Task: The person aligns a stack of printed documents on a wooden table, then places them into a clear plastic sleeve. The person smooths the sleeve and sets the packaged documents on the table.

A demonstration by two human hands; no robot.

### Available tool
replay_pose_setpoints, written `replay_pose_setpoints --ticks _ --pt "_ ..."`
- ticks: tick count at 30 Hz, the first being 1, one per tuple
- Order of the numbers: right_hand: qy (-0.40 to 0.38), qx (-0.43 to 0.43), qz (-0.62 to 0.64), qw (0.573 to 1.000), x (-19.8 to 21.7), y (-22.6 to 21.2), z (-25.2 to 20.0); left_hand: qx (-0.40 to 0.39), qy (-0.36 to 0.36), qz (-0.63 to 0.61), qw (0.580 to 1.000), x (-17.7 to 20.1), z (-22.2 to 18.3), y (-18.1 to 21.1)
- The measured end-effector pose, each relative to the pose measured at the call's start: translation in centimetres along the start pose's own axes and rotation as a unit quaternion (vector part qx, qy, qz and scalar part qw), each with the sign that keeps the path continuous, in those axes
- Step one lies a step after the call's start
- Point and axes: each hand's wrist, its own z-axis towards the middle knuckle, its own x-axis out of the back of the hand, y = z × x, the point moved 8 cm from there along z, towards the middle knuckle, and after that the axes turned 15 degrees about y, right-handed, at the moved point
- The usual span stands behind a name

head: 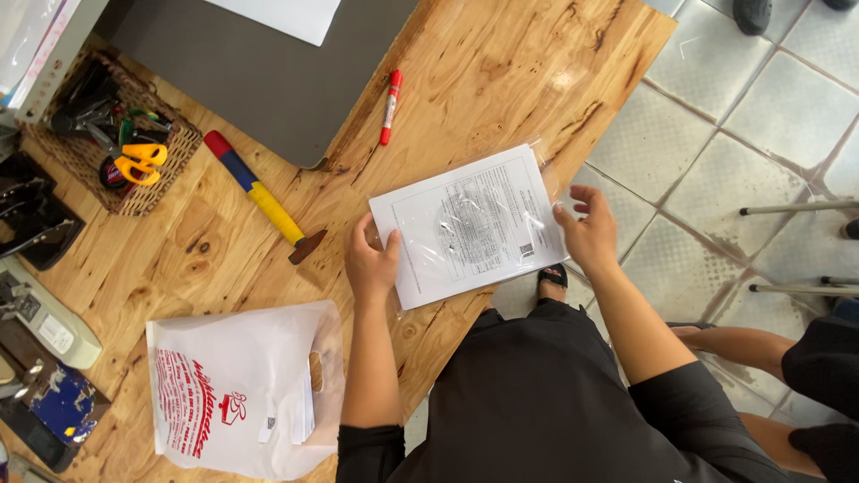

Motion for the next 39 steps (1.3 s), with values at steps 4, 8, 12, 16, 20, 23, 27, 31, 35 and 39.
replay_pose_setpoints --ticks 4,8,12,16,20,23,27,31,35,39 --pt "-0.107 -0.228 0.067 0.965 -1.2 4.3 0.7 0.119 -0.076 0.029 0.989 -2.3 3.4 -2.6" --pt "-0.233 -0.33 0.12 0.907 -4.1 4.7 0.2 0.162 -0.112 0.037 0.98 -3.6 4.2 -3.3" --pt "-0.295 -0.309 0.045 0.903 -4.1 3.7 0.0 0.235 -0.131 -0.054 0.961 -4.9 3.5 -3.0" --pt "-0.317 -0.277 -0.015 0.907 -2.8 2.1 0.1 0.257 -0.181 -0.089 0.945 -6.4 2.3 -1.4" --pt "-0.306 -0.236 0.02 0.922 -1.6 -0.4 -0.1 0.205 -0.15 -0.03 0.967 -5.9 1.2 -0.1" --pt "-0.293 -0.154 -0.007 0.944 -0.4 -2.8 -0.2 0.197 -0.114 -0.104 0.968 -5.4 0.0 1.1" --pt "-0.281 -0.04 -0.006 0.959 -0.1 -6.0 -0.4 0.192 -0.073 -0.327 0.922 -3.1 -0.7 2.1" --pt "-0.251 -0.005 0.076 0.965 -0.5 -6.4 -0.4 0.036 -0.031 -0.497 0.866 2.4 -0.8 3.4" --pt "-0.25 0.134 0.157 0.946 -3.1 -7.2 -0.8 0.066 -0.028 -0.504 0.861 4.2 -1.5 1.8" --pt "-0.252 0.121 0.218 0.935 -4.2 -6.3 -0.8 0.003 -0.029 -0.503 0.864 4.6 -2.1 2.5"
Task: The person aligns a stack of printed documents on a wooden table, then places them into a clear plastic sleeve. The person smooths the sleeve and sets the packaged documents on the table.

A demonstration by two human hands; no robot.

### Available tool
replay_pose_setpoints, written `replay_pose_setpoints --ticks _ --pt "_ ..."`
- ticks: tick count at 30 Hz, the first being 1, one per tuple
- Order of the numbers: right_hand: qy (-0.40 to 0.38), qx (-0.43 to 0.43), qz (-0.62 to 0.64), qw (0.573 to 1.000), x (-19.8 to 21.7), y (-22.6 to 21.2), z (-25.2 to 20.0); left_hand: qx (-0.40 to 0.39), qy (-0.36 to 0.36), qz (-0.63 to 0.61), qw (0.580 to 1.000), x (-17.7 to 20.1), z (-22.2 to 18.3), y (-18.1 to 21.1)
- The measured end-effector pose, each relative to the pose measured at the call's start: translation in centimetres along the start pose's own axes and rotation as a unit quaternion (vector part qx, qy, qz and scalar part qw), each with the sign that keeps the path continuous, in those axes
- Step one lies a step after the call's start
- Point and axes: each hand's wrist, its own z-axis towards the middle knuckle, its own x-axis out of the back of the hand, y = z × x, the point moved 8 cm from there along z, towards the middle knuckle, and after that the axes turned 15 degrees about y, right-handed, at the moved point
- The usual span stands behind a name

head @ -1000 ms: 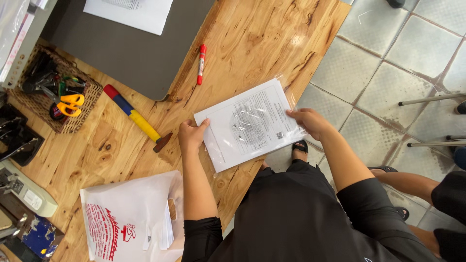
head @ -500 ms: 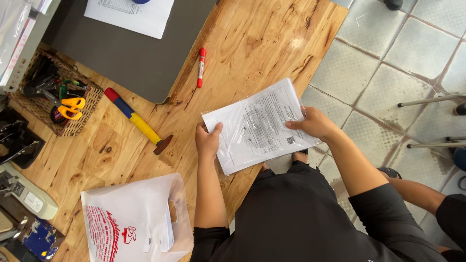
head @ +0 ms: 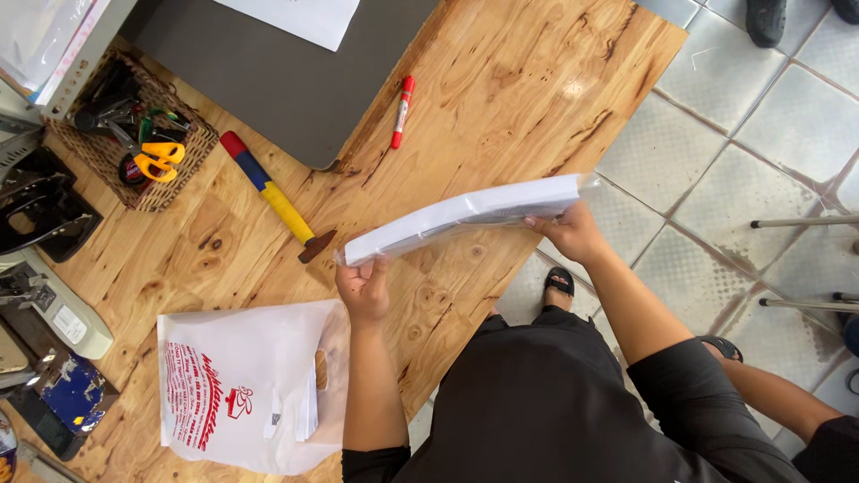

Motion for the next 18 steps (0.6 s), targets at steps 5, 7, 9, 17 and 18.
replay_pose_setpoints --ticks 5,7,9,17,18 --pt "0.046 0.09 0.092 0.991 0.9 -3.3 -1.4 -0.012 -0.019 -0.044 0.999 -0.5 -0.1 0.6" --pt "0.082 0.104 0.146 0.98 1.0 -4.5 -2.3 -0.004 -0.014 -0.047 0.999 -0.6 0.1 0.6" --pt "0.114 0.121 0.164 0.972 0.8 -5.5 -3.0 -0.001 -0.014 -0.041 0.999 -0.9 0.3 0.5" --pt "0.127 0.119 0.096 0.98 -0.4 -5.9 -2.8 -0.029 -0.021 -0.014 0.999 -1.1 1.2 0.6" --pt "0.128 0.117 0.076 0.982 -0.4 -5.8 -2.7 -0.024 -0.018 -0.011 0.999 -1.0 1.2 0.4"
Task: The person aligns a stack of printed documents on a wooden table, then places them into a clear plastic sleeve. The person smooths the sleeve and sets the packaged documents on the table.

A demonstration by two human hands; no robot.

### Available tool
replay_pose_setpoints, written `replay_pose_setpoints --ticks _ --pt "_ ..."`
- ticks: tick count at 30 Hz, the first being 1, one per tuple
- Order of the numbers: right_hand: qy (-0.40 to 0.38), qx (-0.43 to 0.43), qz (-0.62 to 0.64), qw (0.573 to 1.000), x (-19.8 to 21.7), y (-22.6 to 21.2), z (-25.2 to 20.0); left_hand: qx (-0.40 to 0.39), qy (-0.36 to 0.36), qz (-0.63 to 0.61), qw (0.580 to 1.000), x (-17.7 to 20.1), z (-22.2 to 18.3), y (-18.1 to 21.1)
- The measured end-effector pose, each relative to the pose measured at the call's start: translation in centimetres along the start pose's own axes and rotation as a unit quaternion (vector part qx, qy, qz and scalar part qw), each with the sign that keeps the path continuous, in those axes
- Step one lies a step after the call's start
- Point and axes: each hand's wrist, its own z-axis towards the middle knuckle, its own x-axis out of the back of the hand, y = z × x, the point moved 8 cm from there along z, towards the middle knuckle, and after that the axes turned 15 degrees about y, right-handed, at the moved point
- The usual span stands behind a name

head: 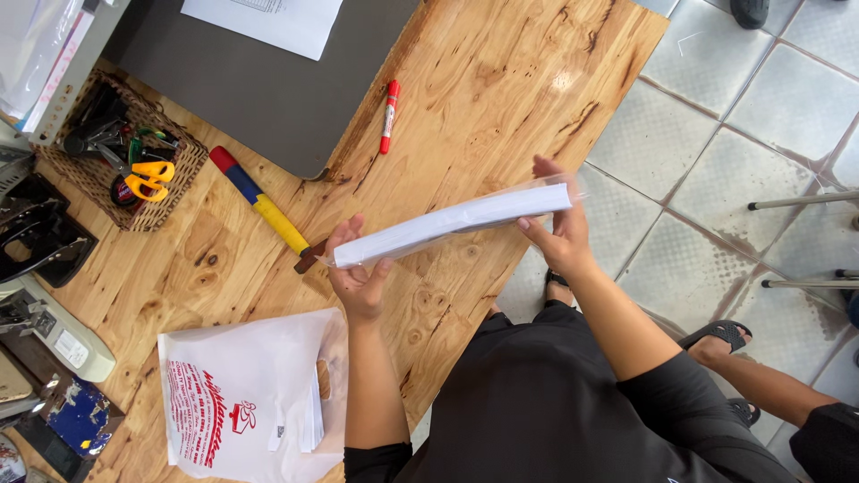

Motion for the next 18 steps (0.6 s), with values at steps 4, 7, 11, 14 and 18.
replay_pose_setpoints --ticks 4,7,11,14,18 --pt "-0.001 0.0 0.026 1.0 -0.4 0.2 0.1 0.054 0.003 0.018 0.998 0.3 -0.1 -1.7" --pt "-0.003 -0.034 0.029 0.999 -0.7 0.8 0.0 0.013 -0.016 0.029 0.999 0.5 0.0 -1.4" --pt "-0.01 -0.03 0.02 0.999 -0.7 0.7 0.4 0.011 -0.034 0.034 0.999 0.0 0.3 -1.1" --pt "-0.027 -0.023 0.018 0.999 -0.8 0.7 0.6 0.015 -0.044 0.034 0.998 -0.4 0.4 -0.5" --pt "-0.049 -0.012 -0.006 0.999 -0.6 0.9 1.1 0.018 -0.045 0.053 0.997 -0.7 0.5 0.2"
